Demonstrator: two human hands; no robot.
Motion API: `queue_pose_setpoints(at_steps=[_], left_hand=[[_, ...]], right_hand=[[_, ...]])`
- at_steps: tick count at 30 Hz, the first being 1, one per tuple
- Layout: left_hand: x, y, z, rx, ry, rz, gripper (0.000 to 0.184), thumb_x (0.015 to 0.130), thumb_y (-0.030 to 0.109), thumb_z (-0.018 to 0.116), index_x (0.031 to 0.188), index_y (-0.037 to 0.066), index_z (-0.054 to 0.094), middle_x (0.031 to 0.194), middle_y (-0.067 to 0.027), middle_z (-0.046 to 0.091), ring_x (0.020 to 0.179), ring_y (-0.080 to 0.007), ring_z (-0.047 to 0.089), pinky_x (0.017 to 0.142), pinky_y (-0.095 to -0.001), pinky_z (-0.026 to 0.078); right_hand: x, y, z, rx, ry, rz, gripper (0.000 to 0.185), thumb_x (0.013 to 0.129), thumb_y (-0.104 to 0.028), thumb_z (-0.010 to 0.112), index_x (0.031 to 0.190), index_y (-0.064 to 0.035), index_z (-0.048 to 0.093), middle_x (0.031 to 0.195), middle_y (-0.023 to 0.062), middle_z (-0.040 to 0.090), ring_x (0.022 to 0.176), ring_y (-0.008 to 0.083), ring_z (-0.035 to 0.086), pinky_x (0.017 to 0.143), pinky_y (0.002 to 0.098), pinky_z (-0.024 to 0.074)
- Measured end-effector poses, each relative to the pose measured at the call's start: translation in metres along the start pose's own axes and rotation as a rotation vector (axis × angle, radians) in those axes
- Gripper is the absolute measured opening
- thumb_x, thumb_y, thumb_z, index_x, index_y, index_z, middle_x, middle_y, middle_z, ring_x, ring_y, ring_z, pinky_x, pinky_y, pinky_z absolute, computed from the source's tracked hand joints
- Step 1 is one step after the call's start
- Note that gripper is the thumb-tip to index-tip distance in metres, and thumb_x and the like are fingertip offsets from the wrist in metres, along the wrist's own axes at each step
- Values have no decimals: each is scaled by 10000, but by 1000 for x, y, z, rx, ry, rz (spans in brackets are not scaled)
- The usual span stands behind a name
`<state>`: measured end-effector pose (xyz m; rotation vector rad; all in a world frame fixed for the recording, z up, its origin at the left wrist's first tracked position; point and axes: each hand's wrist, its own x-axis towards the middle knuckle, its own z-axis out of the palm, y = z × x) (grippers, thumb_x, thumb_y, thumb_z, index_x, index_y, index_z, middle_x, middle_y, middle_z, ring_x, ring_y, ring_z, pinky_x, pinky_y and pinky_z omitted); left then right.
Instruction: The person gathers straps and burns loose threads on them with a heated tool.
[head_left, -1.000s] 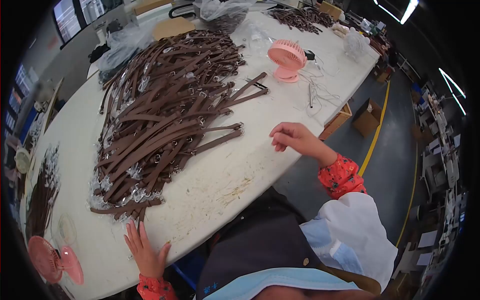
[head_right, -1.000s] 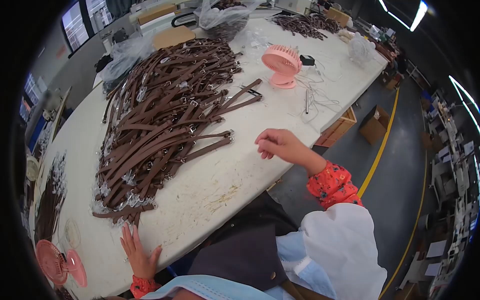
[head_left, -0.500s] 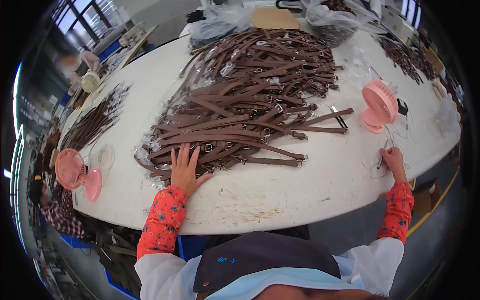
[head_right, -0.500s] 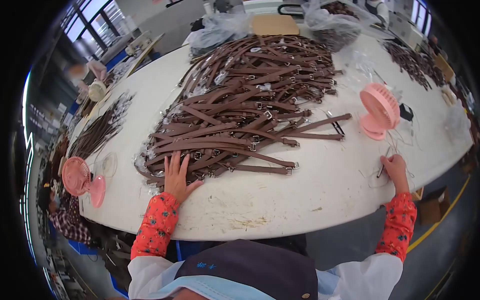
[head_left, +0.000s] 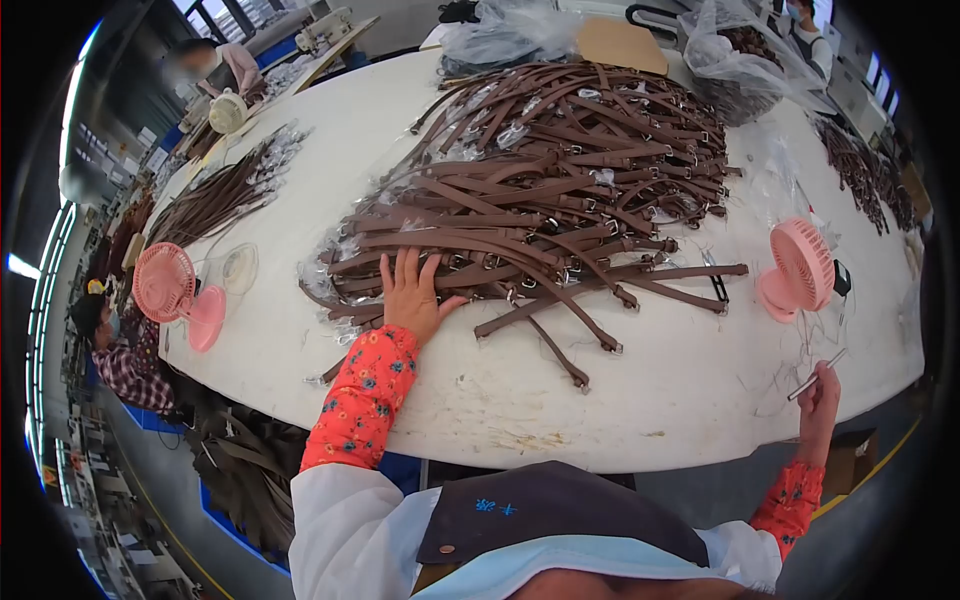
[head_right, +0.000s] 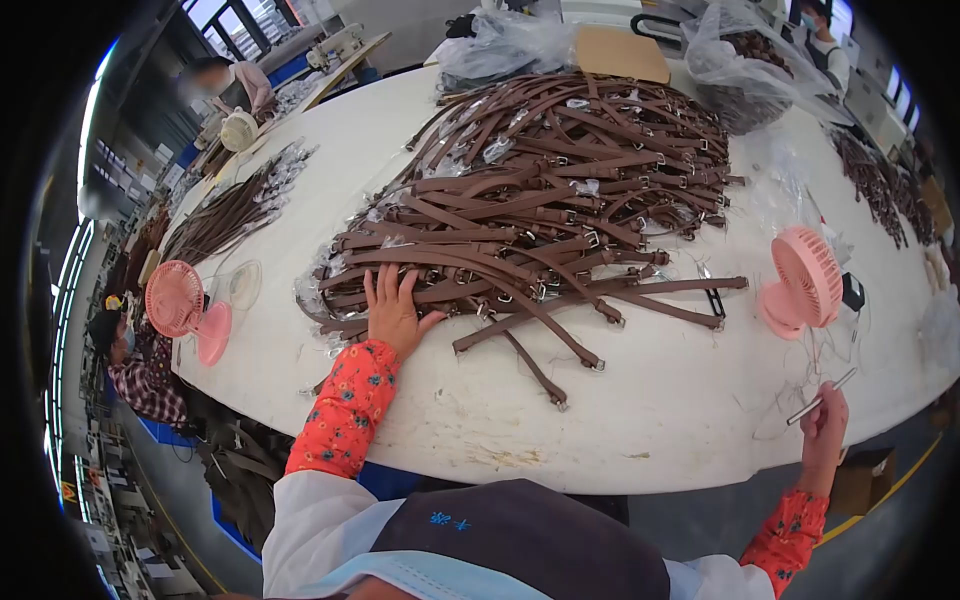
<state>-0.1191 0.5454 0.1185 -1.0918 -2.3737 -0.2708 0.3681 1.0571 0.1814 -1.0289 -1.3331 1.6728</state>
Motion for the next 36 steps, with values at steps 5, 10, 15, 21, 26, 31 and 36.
queue_pose_setpoints(at_steps=[5, 10, 15, 21, 26, 31, 36], left_hand=[[29, -6, 29, 12, 117, -34, 849, 797, 514, 787, 1398, 56, 400, 1468, -244, 365, 1423, -439, 301, 1186, -659, 160], [28, -13, 25, -66, 136, -10, 838, 798, 503, 796, 1407, 60, 428, 1484, -235, 375, 1440, -435, 289, 1194, -640, 165], [-8, -17, -6, -280, 85, 25, 689, 842, 358, 786, 1415, 102, 503, 1533, -206, 373, 1446, -421, 311, 1208, -583, 198], [-47, -8, -31, -443, 105, 47, 535, 845, 111, 739, 1349, 108, 561, 1485, -157, 462, 1359, -392, 441, 1169, -540, 304], [-46, 4, -36, -368, 71, 110, 317, 833, 98, 746, 1130, 76, 638, 1129, -92, 633, 1130, -310, 562, 1092, -506, 382], [-42, 34, -56, -503, 72, 258, 211, 834, 128, 767, 1012, 78, 667, 818, -47, 620, 815, -265, 605, 833, -411, 488], [-42, 76, -117, -491, 5, 451, 206, 832, 211, 795, 965, 105, 678, 689, -8, 572, 593, -209, 566, 575, -340, 439]], right_hand=[[-53, -3, 70, 408, -215, -191, 149, 1063, -233, 531, 997, -99, 525, 685, -33, 511, 477, 24, 360, 429, 189, 288], [-117, 22, 198, 615, -436, -145, 76, 1048, -184, 551, 1033, -126, 504, 767, -19, 567, 568, 38, 474, 506, 192, 386], [-147, 53, 303, 558, -639, -316, 120, 1069, -188, 492, 1091, -77, 531, 862, 81, 652, 717, 200, 641, 677, 335, 521], [-164, 75, 367, 217, -500, -562, 169, 1066, -159, 498, 1135, -33, 587, 1064, 105, 634, 951, 190, 666, 888, 333, 536], [-155, 102, 361, -131, -597, -845, 146, 1054, -135, 517, 1129, -36, 594, 1159, 106, 594, 1014, 190, 635, 900, 308, 504], [-150, 119, 350, -187, -652, -738, 187, 1082, -172, 477, 1177, -50, 583, 1113, 156, 669, 915, 234, 643, 854, 321, 498], [-162, 104, 367, -73, -650, -1013, 182, 1091, -199, 449, 1109, -55, 559, 1070, 152, 722, 1069, 292, 688, 1040, 431, 477]])
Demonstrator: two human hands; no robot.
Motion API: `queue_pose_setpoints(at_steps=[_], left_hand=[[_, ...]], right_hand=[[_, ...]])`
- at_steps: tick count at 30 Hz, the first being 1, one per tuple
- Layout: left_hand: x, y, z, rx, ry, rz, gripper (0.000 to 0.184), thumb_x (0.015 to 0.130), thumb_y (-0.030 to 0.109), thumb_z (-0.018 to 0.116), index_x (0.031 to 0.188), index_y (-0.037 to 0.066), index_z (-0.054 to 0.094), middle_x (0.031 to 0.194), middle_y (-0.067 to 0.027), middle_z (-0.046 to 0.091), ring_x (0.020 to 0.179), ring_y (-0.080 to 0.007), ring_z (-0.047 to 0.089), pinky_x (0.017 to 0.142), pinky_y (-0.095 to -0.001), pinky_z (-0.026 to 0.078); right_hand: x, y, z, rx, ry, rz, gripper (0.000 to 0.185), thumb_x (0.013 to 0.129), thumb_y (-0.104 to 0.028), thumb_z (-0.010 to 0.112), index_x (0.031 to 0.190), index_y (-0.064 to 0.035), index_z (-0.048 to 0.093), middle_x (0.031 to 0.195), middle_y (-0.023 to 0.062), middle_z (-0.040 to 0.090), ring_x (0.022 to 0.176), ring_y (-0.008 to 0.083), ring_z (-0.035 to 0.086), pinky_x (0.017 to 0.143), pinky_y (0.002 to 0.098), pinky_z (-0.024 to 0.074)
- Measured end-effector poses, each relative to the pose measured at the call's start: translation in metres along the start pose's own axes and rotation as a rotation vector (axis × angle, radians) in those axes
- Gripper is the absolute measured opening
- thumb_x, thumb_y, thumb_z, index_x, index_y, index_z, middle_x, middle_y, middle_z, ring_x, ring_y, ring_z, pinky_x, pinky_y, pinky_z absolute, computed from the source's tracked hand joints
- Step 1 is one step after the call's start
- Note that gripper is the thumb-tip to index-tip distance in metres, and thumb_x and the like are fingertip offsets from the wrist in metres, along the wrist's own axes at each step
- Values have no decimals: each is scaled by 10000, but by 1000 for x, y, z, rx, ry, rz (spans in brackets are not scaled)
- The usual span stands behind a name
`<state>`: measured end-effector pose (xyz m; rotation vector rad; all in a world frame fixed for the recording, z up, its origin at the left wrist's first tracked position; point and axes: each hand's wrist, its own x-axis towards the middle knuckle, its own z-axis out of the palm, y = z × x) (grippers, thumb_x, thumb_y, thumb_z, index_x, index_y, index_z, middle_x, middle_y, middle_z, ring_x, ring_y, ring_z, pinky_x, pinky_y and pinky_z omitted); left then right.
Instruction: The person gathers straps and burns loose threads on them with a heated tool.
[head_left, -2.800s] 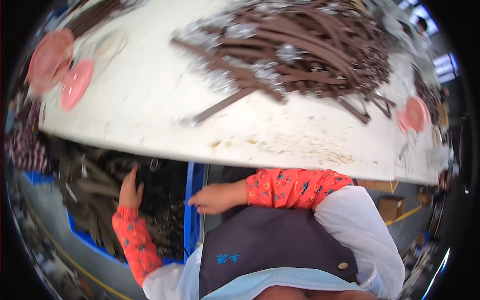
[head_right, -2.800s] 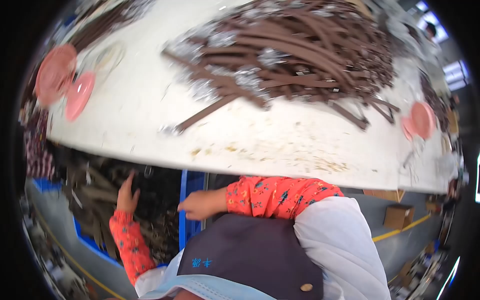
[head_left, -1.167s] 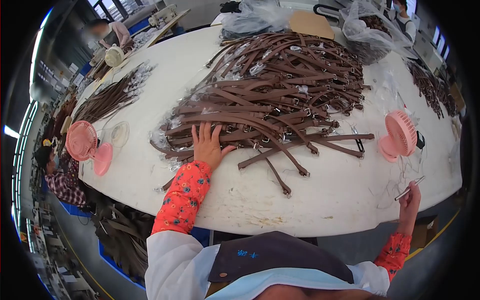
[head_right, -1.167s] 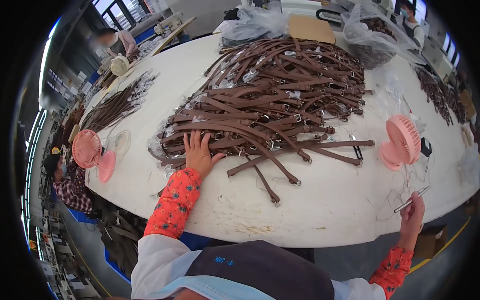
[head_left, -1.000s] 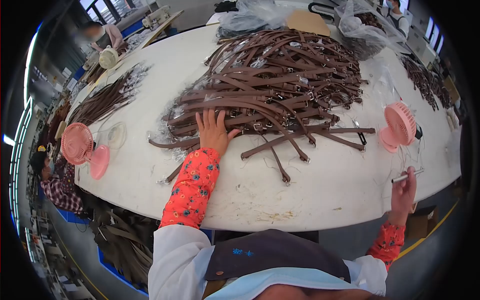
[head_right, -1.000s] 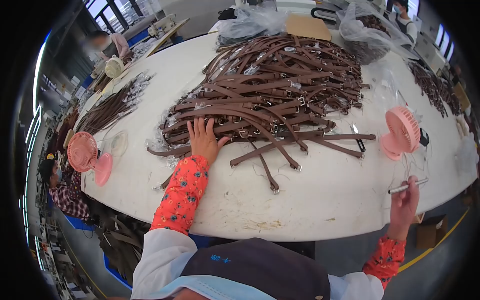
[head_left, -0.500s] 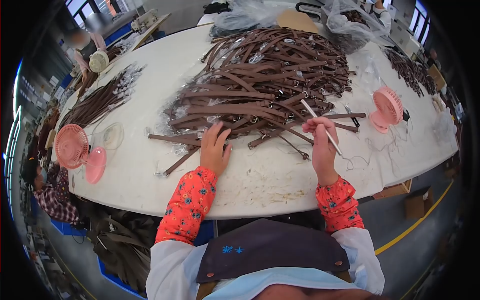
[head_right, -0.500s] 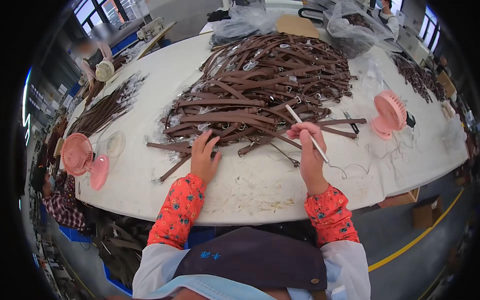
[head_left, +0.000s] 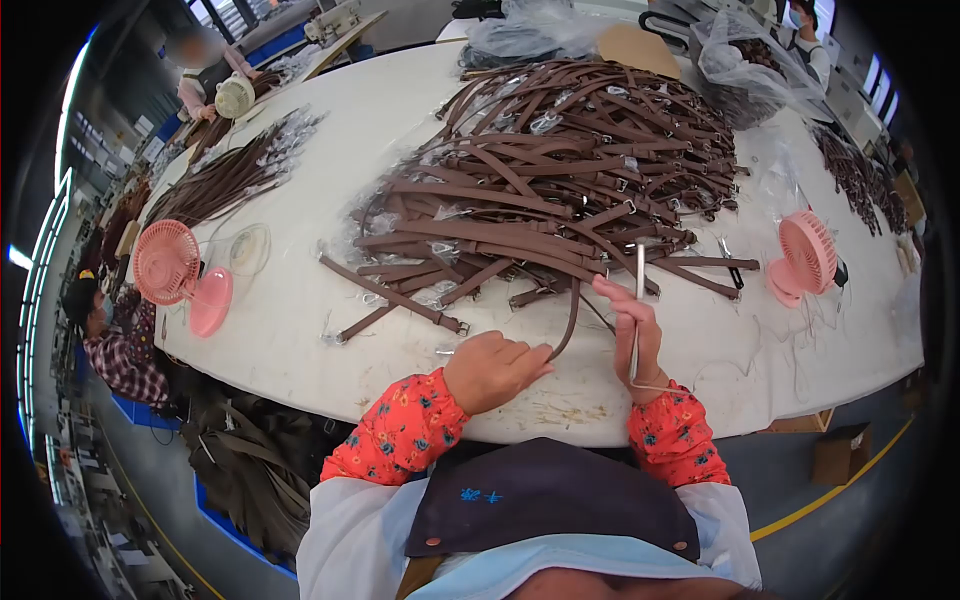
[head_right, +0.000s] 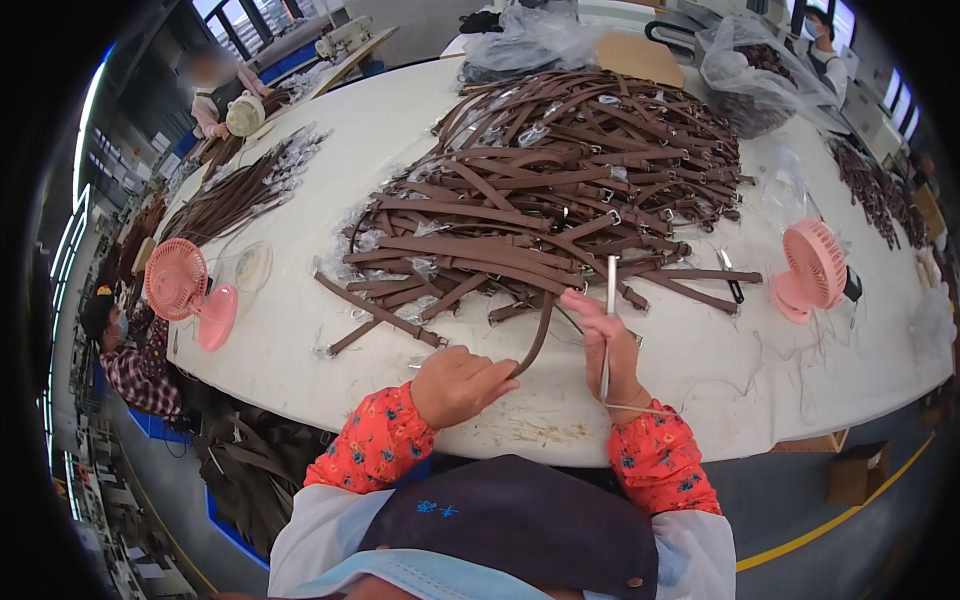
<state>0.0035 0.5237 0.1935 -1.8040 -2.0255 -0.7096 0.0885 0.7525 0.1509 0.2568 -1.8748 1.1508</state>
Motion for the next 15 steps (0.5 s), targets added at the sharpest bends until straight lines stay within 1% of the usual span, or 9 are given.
queue_pose_setpoints(at_steps=[2, 5, 6, 7, 9, 11, 12, 13, 15], left_hand=[[4, 13, -13, -60, 26, 75, 259, 784, 214, 845, 974, 108, 704, 651, -4, 559, 548, -199, 539, 523, -325, 417], [0, 29, -45, -366, -6, 119, 296, 769, 243, 863, 986, 101, 719, 641, -2, 567, 521, -193, 524, 505, -325, 406], [-2, 31, -56, -390, 23, 92, 278, 766, 250, 865, 965, 107, 736, 624, -2, 570, 502, -204, 515, 499, -327, 400], [-10, 27, -64, -321, 35, 41, 253, 765, 244, 861, 937, 108, 735, 618, -4, 569, 504, -210, 517, 503, -335, 401], [-33, 12, -85, -179, 54, -65, 207, 765, 231, 854, 882, 111, 733, 605, -8, 566, 508, -223, 521, 513, -350, 402], [-59, -5, -97, 17, 5, -182, 132, 785, 188, 820, 810, 110, 716, 587, -20, 563, 516, -247, 533, 533, -372, 407], [-73, -17, -98, 84, 20, -262, 122, 811, 176, 796, 768, 115, 699, 564, -15, 551, 505, -252, 535, 530, -380, 405], [-88, -31, -96, 152, 37, -341, 150, 838, 163, 772, 726, 121, 682, 542, -10, 538, 495, -256, 536, 527, -389, 404], [-118, -59, -93, 250, -83, -532, 80, 850, 161, 754, 823, 111, 698, 668, -32, 614, 633, -269, 597, 615, -409, 444]], right_hand=[[2, -6, 6, -8, -106, -122, 161, 1081, -194, 465, 1065, -63, 556, 1056, 147, 727, 1113, 330, 682, 1094, 483, 445], [-2, -12, 5, 38, -473, -42, 113, 1047, -178, 522, 1034, -73, 560, 994, 135, 716, 1052, 371, 679, 1100, 511, 428], [-6, -5, -4, -138, -611, -42, 69, 999, -140, 589, 1012, -74, 572, 904, 120, 687, 972, 372, 677, 982, 482, 511], [-14, -3, -2, -163, -434, -52, 69, 975, -111, 624, 1021, -71, 593, 818, 118, 650, 851, 358, 667, 802, 462, 548], [-19, -2, -11, -191, -346, 69, 84, 961, -101, 647, 1032, -71, 612, 799, 128, 641, 768, 363, 647, 670, 464, 526], [-20, -2, -7, -136, -325, 158, 97, 958, -104, 651, 1041, -67, 617, 795, 136, 639, 733, 364, 635, 663, 468, 513], [-19, -2, -6, -111, -315, 203, 103, 957, -106, 654, 1045, -65, 619, 793, 140, 638, 716, 365, 629, 659, 469, 506], [-18, -5, -4, -115, -359, 186, 104, 956, -103, 654, 1046, -63, 618, 798, 140, 640, 717, 364, 629, 660, 464, 506], [-15, -11, 1, -125, -445, 145, 107, 954, -97, 654, 1048, -59, 616, 808, 140, 644, 720, 363, 628, 662, 453, 507]])
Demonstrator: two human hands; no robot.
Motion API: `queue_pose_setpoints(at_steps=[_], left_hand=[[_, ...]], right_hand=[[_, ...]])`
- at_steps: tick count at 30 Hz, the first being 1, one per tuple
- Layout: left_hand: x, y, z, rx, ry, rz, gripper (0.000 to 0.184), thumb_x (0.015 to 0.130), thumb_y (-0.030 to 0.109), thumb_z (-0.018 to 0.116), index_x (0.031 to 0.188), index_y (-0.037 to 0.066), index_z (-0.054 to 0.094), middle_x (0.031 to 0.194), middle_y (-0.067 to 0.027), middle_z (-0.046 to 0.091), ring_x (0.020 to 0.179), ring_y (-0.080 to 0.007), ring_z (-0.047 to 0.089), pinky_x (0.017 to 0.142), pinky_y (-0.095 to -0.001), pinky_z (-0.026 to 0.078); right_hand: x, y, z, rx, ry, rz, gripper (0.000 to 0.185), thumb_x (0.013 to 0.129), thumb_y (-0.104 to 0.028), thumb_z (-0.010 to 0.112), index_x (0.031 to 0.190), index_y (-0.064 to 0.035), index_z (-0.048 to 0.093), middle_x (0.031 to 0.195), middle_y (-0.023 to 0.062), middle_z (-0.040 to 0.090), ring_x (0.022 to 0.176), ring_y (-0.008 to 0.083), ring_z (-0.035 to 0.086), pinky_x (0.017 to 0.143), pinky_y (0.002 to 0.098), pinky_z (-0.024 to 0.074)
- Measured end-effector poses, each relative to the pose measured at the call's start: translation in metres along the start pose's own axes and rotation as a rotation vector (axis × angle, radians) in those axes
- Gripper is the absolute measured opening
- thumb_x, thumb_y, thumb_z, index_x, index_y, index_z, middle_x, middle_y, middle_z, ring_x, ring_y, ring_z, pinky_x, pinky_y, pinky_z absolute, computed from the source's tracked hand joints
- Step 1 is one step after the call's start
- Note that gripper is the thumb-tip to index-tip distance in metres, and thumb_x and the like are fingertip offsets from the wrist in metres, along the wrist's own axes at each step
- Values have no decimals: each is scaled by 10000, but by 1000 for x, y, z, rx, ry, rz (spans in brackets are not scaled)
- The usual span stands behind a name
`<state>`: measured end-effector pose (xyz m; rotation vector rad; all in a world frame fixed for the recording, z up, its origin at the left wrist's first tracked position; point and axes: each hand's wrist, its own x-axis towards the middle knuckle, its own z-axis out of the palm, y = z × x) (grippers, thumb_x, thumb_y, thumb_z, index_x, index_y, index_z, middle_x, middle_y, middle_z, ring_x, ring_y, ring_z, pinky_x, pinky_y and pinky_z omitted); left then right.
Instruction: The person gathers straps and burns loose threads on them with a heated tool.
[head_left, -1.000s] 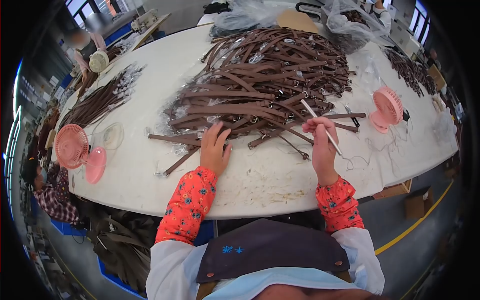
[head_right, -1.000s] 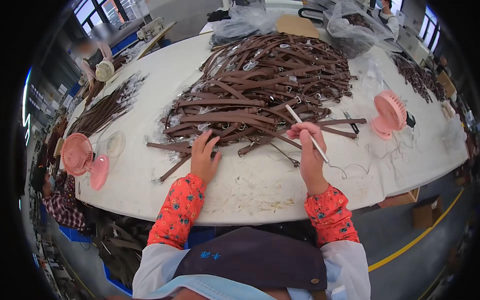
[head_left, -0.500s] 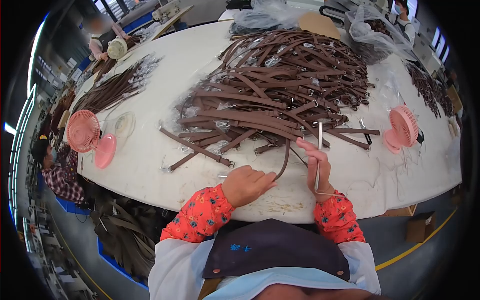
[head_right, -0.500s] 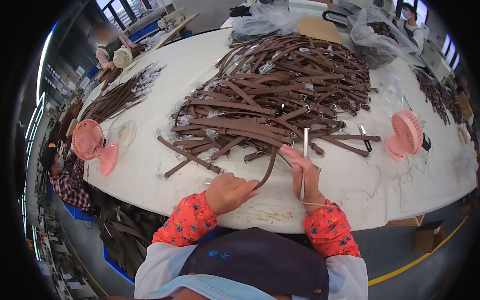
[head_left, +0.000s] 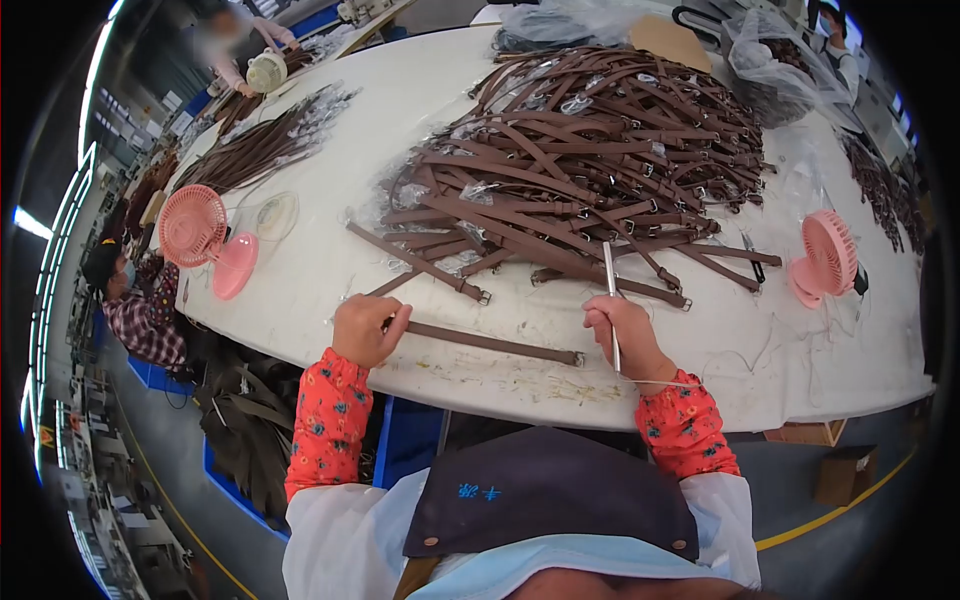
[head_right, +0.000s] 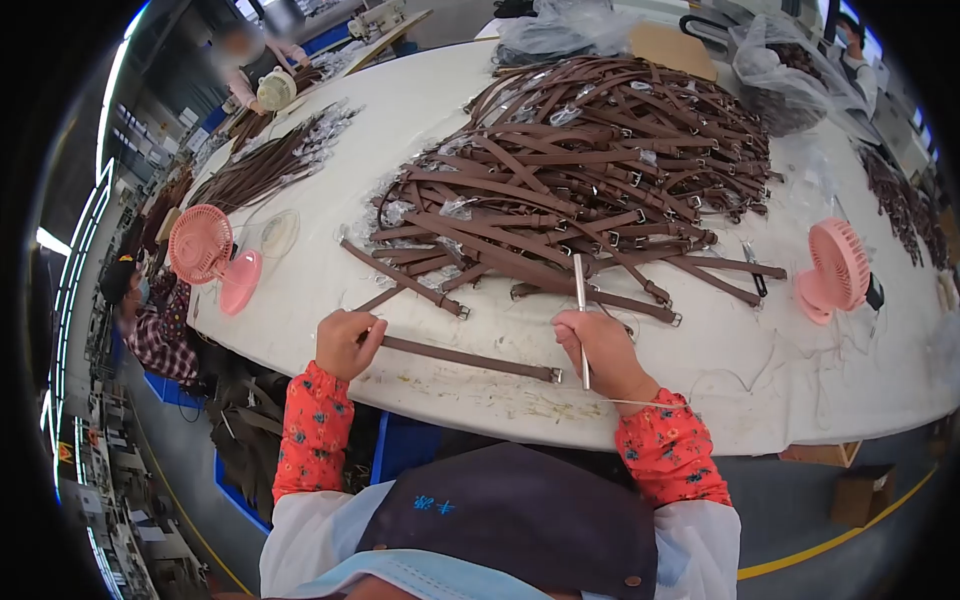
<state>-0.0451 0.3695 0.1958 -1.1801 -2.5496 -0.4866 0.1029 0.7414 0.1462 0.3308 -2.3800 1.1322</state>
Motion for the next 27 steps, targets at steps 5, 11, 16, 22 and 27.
queue_pose_setpoints(at_steps=[5, 11, 16, 22, 27], left_hand=[[-7, -12, 38, 55, -6, -63, 429, 857, 206, 754, 1242, 84, 610, 1352, -116, 582, 1262, -356, 508, 1041, -477, 395], [13, 44, 78, -129, -274, 127, 706, 938, 355, 670, 1526, 88, 385, 1626, -180, 290, 1516, -373, 248, 1220, -547, 207], [28, 63, 103, -138, -290, 223, 624, 993, 318, 575, 1537, 81, 384, 1652, -213, 220, 1543, -393, 178, 1227, -545, 194], [52, 115, 134, -306, -326, 304, 504, 983, 238, 588, 1446, 81, 464, 1628, -153, 301, 1534, -370, 221, 1172, -618, 258], [55, 148, 144, -438, -396, 372, 293, 970, 210, 624, 1246, 147, 550, 1540, -48, 455, 1483, -255, 366, 1131, -695, 224]], right_hand=[[-3, 0, 5, 37, 58, -72, 100, 1003, -138, 606, 1051, -50, 609, 835, 106, 667, 675, 284, 638, 627, 387, 515], [-2, 11, 1, 136, 190, 35, 138, 1054, -162, 539, 1054, -38, 601, 874, 88, 681, 619, 179, 628, 579, 306, 509], [1, 13, -2, 19, 180, -2, 133, 1049, -168, 545, 1048, -45, 597, 898, 104, 685, 656, 215, 651, 627, 335, 516], [18, 21, 2, -82, 291, -132, 96, 1038, -126, 553, 1093, -50, 574, 995, 129, 712, 747, 257, 663, 693, 377, 526], [30, 28, -6, -234, 316, -222, 136, 984, -26, 593, 1115, -55, 567, 1096, 139, 720, 847, 307, 674, 769, 401, 529]])
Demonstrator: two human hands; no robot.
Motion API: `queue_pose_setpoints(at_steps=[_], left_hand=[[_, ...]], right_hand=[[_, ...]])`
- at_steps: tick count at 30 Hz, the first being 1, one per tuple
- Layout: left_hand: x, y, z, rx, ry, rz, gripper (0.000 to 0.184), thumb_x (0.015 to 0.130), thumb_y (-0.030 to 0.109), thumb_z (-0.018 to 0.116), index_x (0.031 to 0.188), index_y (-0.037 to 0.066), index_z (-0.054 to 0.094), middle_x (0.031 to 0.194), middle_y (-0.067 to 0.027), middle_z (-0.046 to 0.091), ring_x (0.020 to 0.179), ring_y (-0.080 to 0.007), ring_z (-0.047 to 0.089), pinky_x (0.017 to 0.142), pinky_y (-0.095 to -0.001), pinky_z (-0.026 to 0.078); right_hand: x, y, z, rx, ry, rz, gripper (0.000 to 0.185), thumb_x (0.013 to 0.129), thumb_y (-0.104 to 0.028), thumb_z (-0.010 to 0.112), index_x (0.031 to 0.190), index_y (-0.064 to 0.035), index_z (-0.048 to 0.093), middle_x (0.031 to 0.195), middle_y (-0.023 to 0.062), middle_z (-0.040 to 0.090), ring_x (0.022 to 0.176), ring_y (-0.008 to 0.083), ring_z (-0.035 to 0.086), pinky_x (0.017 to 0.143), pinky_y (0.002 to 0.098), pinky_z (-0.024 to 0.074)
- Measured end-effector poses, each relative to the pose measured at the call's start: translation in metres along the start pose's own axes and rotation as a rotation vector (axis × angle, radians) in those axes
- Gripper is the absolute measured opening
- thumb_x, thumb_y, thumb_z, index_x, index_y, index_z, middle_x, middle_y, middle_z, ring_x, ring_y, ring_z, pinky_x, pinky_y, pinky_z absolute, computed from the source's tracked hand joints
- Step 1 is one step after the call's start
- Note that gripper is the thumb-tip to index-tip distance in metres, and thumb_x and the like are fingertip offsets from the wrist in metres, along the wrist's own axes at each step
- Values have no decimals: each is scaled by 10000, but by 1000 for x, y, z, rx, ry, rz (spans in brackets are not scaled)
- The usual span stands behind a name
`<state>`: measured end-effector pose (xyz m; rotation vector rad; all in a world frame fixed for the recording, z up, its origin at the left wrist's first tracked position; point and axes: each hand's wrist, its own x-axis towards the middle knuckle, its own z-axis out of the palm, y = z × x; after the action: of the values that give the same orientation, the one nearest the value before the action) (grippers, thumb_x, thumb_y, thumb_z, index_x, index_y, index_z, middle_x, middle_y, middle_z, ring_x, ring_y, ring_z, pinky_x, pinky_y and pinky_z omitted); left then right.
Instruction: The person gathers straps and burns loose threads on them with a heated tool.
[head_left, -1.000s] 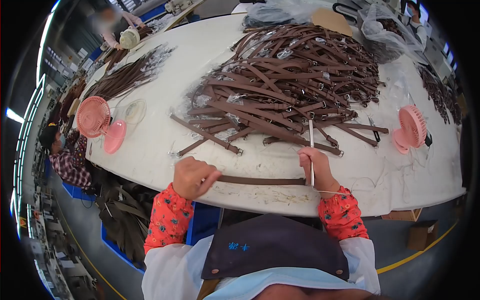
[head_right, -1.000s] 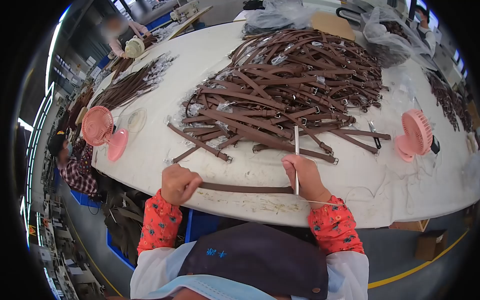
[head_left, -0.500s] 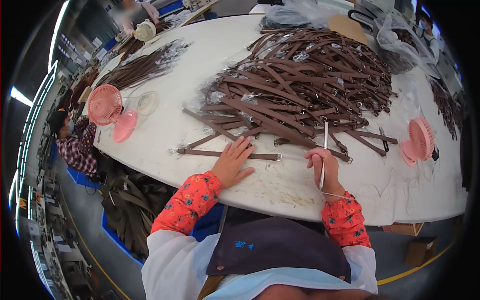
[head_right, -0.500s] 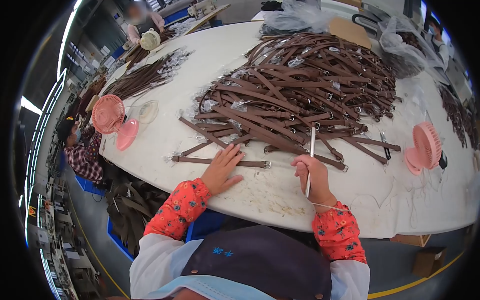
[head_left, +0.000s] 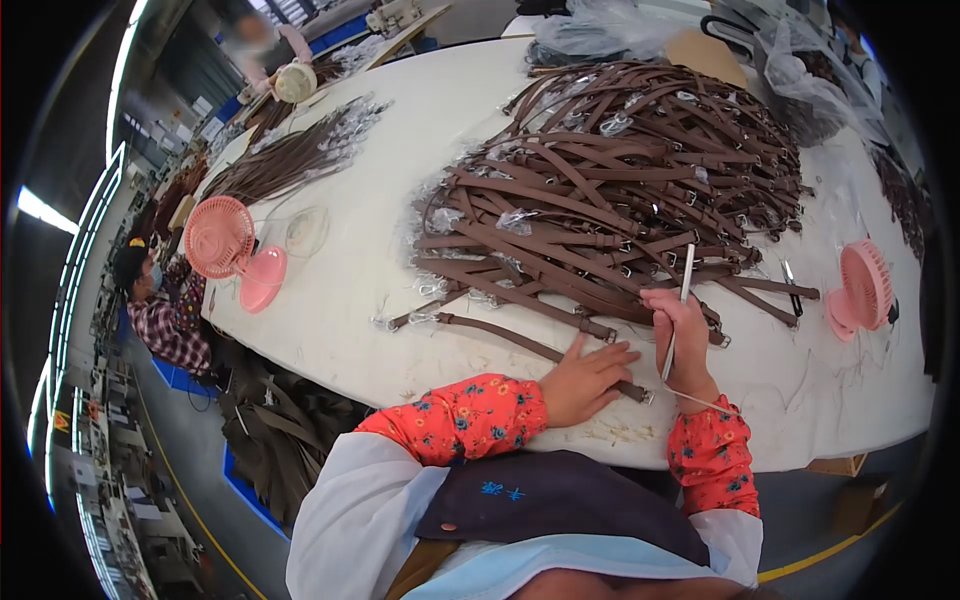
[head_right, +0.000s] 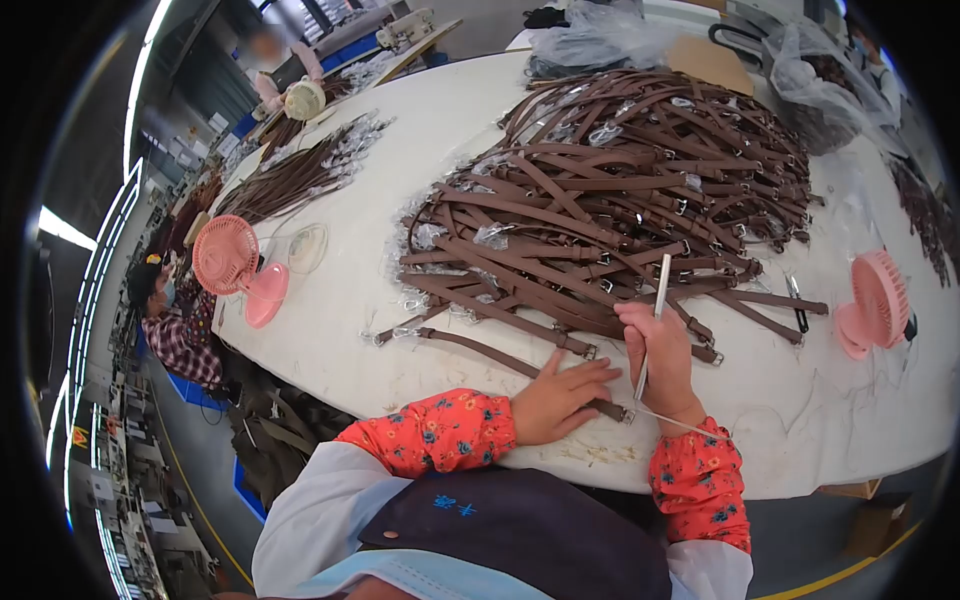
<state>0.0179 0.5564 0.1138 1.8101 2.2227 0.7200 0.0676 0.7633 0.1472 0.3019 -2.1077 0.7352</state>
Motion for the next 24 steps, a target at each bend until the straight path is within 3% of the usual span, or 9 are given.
queue_pose_setpoints(at_steps=[3, 4, 9, 12, 15, 16, 19, 22, 24], left_hand=[[-2, 5, 2, -102, -50, 190, 259, 947, 196, 655, 1176, 126, 557, 1445, -55, 540, 1444, -261, 413, 1148, -686, 222], [-2, 8, 2, -63, 59, 238, 274, 907, 170, 701, 1152, 122, 588, 1265, -50, 634, 1264, -251, 561, 1101, -580, 347], [-19, 4, -25, -11, 200, 127, 347, 765, 105, 792, 1089, 116, 669, 884, -55, 630, 840, -261, 622, 884, -362, 455], [-32, 1, -38, 74, 189, -22, 488, 716, 117, 811, 1179, 115, 654, 1026, -73, 634, 981, -282, 614, 928, -408, 444], [-16, 15, -50, 395, 313, -124, 590, 691, 112, 812, 1249, 114, 621, 1185, -98, 589, 1125, -319, 558, 976, -477, 424], [-13, 12, -51, 374, 299, -121, 638, 700, 95, 799, 1302, 115, 586, 1298, -108, 531, 1225, -353, 492, 1001, -530, 400], [-13, -3, -36, 353, 182, -135, 592, 733, 142, 803, 1286, 120, 592, 1239, -89, 550, 1183, -309, 509, 1006, -487, 400], [-11, 1, -27, 300, 96, -124, 488, 755, 112, 758, 1220, 112, 609, 1125, -67, 592, 1061, -286, 556, 939, -439, 442], [-7, 10, -16, 290, 54, -65, 438, 773, 103, 730, 1196, 113, 616, 1089, -60, 602, 1010, -275, 574, 905, -416, 457]], right_hand=[[5, 7, -8, -45, 65, 7, 163, 967, -1, 602, 1116, -58, 569, 1132, 144, 717, 906, 308, 681, 817, 409, 523], [6, 11, -8, -44, 94, 22, 166, 966, 0, 603, 1118, -58, 571, 1143, 144, 715, 923, 306, 682, 829, 411, 521], [-1, 25, -8, -2, 174, 190, 166, 967, -18, 611, 1125, -53, 576, 1190, 136, 704, 931, 325, 672, 847, 413, 517], [-3, 28, -4, -7, 155, 217, 179, 952, -46, 638, 1122, -51, 580, 1192, 134, 701, 932, 341, 658, 870, 424, 518], [-7, 21, -11, -22, 41, 194, 208, 922, -53, 667, 1112, -53, 581, 1194, 130, 699, 949, 336, 655, 913, 438, 513], [-7, 20, -18, -33, -14, 140, 228, 903, -71, 683, 1104, -59, 577, 1209, 132, 695, 963, 331, 651, 978, 448, 495], [-15, 16, -57, -62, -251, 104, 245, 904, -98, 690, 1113, -69, 567, 1154, 121, 699, 983, 331, 649, 1023, 464, 474], [-35, 28, -81, -119, -333, 0, 276, 898, -112, 695, 1134, -76, 556, 1043, 115, 687, 976, 338, 641, 1048, 472, 458], [-45, 36, -93, -118, -375, 103, 277, 894, -109, 696, 1132, -78, 557, 979, 116, 665, 972, 342, 635, 1053, 476, 454]])
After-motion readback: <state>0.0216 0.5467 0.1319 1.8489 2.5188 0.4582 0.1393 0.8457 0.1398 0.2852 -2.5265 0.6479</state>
